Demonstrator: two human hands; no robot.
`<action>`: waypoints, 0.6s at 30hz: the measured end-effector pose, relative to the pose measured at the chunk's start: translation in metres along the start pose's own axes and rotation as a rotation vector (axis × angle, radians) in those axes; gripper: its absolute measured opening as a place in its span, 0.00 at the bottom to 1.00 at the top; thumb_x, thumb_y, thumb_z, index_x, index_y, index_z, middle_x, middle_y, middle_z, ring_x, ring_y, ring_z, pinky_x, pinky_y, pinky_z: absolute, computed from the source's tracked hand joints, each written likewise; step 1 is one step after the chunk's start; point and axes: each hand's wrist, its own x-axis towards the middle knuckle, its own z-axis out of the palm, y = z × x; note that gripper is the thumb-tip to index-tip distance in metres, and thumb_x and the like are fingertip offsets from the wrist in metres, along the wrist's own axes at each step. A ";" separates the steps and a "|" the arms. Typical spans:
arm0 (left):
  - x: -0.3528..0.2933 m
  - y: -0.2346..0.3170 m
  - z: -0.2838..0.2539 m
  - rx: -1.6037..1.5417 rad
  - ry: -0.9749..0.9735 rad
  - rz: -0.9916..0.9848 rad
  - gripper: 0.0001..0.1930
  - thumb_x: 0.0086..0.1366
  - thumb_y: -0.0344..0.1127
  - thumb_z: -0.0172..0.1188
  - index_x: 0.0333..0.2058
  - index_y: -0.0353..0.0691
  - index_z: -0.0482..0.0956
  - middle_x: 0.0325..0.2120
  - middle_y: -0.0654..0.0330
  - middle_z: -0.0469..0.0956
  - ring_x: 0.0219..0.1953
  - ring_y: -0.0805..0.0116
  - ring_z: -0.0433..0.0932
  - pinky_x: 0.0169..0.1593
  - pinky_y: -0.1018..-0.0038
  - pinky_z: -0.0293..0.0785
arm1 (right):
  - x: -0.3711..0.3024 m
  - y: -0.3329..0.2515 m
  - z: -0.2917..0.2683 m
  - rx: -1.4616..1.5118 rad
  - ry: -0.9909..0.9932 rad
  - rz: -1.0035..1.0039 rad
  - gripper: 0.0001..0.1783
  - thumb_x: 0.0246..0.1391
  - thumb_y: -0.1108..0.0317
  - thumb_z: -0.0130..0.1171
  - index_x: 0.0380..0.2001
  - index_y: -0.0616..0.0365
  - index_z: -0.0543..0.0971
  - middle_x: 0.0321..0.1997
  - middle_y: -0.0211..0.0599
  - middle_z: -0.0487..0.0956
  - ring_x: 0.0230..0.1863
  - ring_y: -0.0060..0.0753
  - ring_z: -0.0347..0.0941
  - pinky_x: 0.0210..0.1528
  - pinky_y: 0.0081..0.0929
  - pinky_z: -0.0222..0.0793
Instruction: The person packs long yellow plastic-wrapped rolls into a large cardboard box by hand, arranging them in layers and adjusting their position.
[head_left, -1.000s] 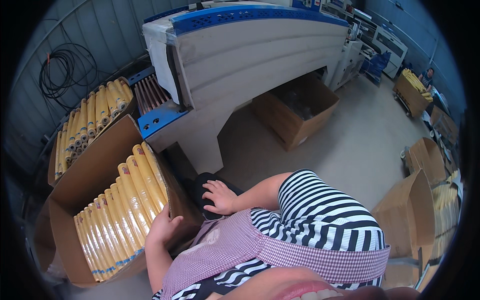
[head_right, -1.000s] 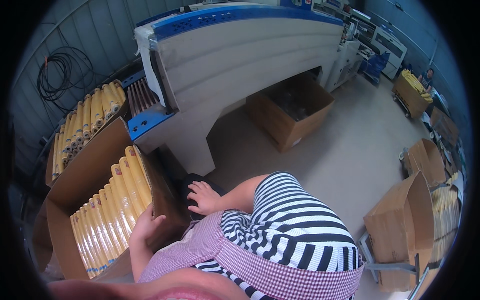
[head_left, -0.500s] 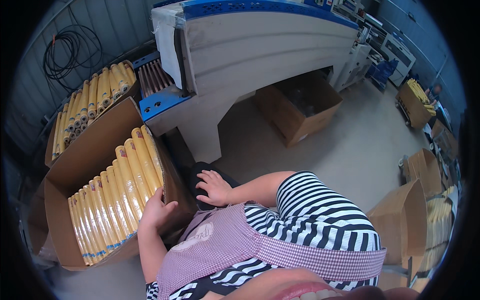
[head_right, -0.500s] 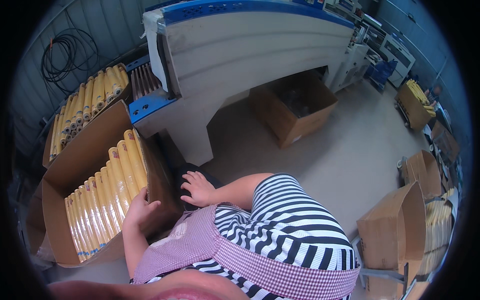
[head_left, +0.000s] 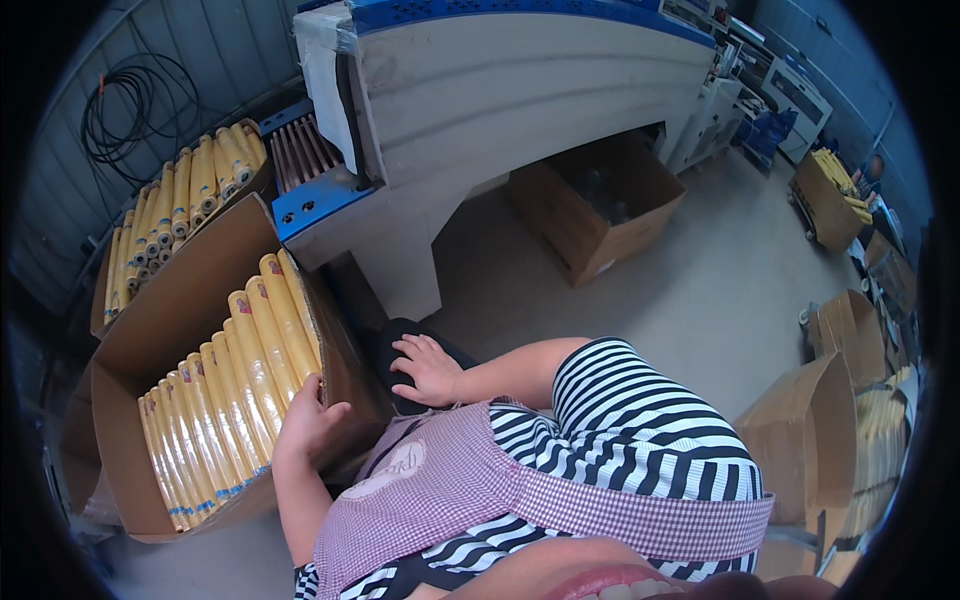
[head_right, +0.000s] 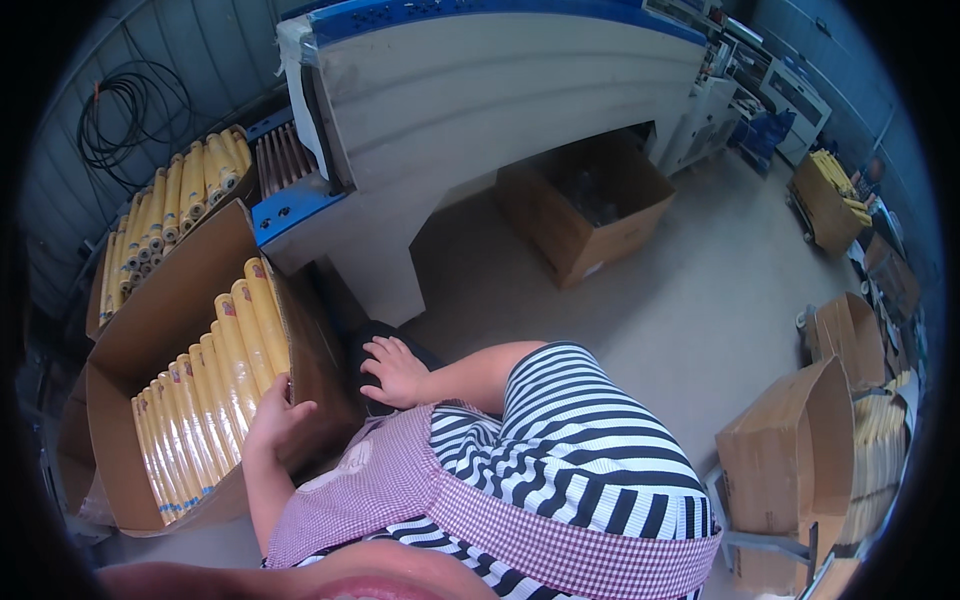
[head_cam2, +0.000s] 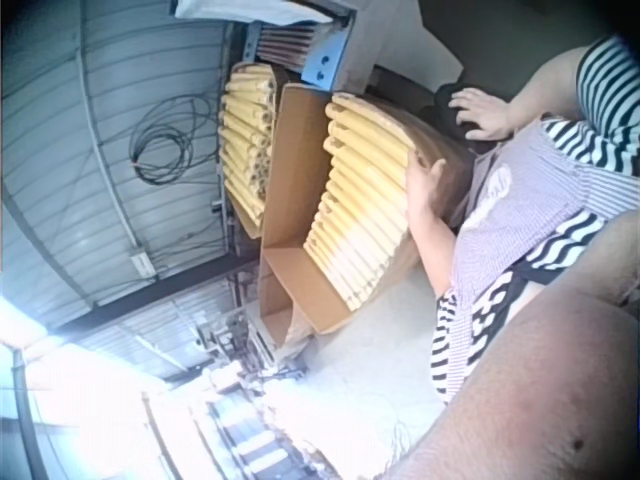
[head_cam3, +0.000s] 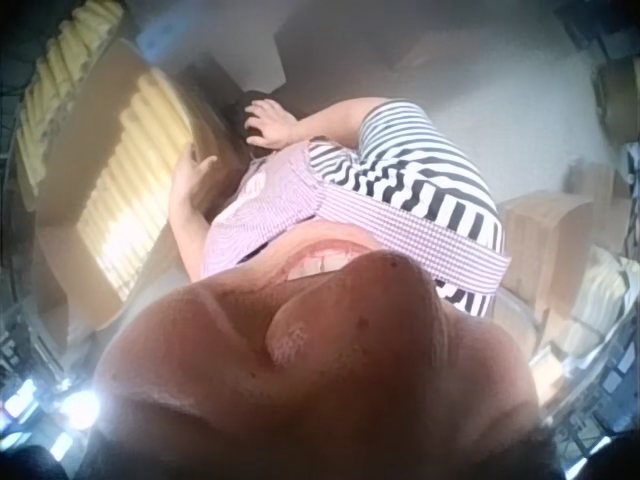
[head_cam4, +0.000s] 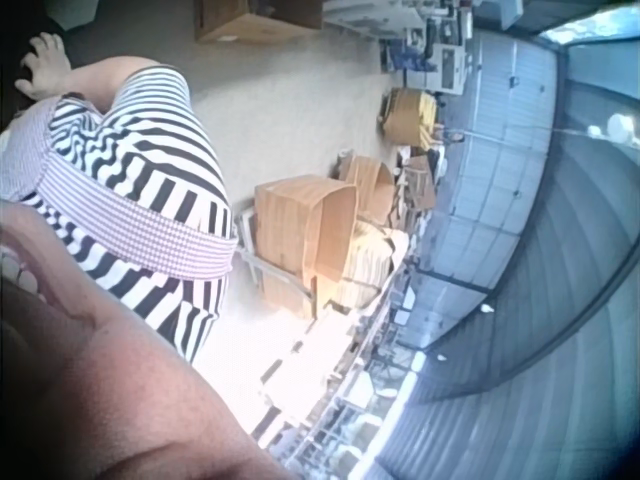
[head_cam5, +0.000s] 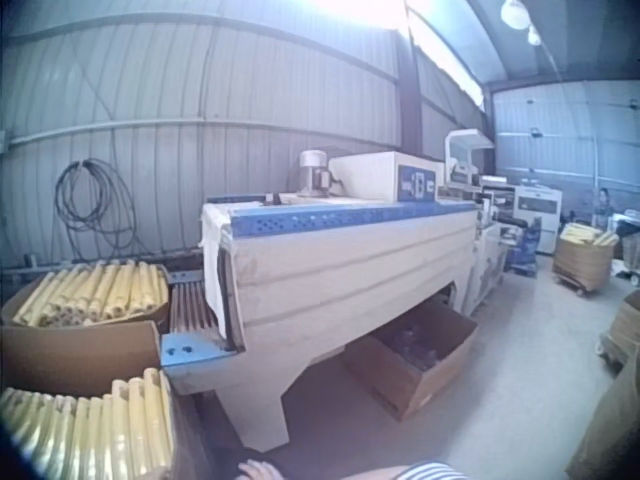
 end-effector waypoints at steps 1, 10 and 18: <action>-0.001 0.004 0.000 -0.010 -0.010 -0.011 0.31 0.57 0.35 0.71 0.58 0.31 0.72 0.38 0.45 0.84 0.35 0.55 0.83 0.44 0.63 0.79 | -0.001 0.002 0.001 0.005 0.013 0.001 0.25 0.63 0.45 0.57 0.54 0.51 0.79 0.74 0.51 0.63 0.79 0.56 0.49 0.80 0.56 0.40; -0.001 0.003 0.005 0.054 0.083 -0.027 0.34 0.56 0.35 0.73 0.60 0.32 0.72 0.31 0.46 0.83 0.31 0.56 0.83 0.40 0.63 0.79 | 0.000 0.001 0.000 0.031 0.025 -0.031 0.25 0.63 0.46 0.58 0.54 0.52 0.79 0.73 0.52 0.64 0.79 0.56 0.50 0.80 0.56 0.41; 0.002 0.006 0.004 0.108 0.075 -0.055 0.37 0.54 0.36 0.75 0.61 0.32 0.72 0.28 0.48 0.81 0.31 0.55 0.83 0.39 0.63 0.79 | 0.000 0.005 0.002 0.031 0.030 -0.033 0.26 0.63 0.45 0.57 0.54 0.52 0.79 0.73 0.52 0.64 0.79 0.57 0.49 0.80 0.57 0.40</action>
